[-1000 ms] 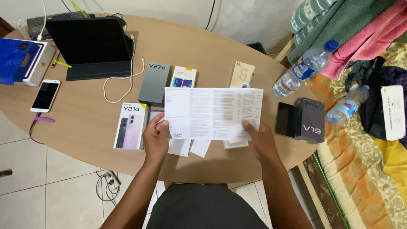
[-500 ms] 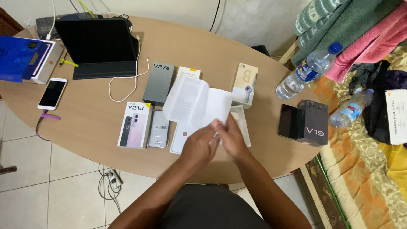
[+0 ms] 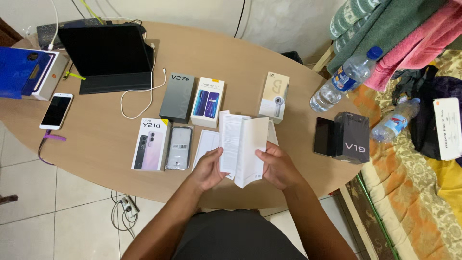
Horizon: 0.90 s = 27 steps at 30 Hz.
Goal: The person unboxes a white smartphone, connects a charging cable to a power strip, and plugs the charger into the phone. The device powers on and displays the Vivo logo. The person then handles the phone box and paperwork before placing the phone on the table.
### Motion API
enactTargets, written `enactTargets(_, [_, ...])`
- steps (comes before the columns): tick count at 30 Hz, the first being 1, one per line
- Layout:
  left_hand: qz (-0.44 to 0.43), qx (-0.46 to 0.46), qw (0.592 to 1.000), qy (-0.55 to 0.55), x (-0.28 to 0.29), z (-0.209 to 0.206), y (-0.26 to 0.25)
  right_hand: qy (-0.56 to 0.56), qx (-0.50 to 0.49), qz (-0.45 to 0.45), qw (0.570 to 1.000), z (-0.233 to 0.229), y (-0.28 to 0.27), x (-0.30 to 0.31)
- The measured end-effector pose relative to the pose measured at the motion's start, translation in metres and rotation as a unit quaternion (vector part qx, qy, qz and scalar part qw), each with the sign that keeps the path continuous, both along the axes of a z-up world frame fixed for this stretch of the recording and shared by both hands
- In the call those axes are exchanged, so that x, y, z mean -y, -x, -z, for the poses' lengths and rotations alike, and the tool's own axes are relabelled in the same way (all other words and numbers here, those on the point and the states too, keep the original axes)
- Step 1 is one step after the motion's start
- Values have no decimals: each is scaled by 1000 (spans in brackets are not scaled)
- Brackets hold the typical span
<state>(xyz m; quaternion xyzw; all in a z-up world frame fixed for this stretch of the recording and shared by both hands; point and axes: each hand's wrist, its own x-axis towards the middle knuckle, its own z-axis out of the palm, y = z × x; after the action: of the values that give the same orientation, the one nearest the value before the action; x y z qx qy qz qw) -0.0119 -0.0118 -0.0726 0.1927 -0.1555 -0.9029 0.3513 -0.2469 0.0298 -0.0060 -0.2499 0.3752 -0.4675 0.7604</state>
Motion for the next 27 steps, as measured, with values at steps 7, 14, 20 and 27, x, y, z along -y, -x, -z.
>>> enactTargets(7, [-111, 231, 967, 11, 19, -14, -14, -32, -119, 93, 988, 13, 19, 14])
enactTargets(14, [-247, 413, 868, 125, 37, -26, -61, 41, -342, 110, 932, 19, 39, 35])
enactTargets(20, [-276, 409, 858, 144, 28, -15, -80, 13, -312, 115, 943, 27, 36, 42])
enactTargets(27, [-242, 460, 851, 71, -4, 12, -105, -50, -325, 65, 942, 62, 24, 13])
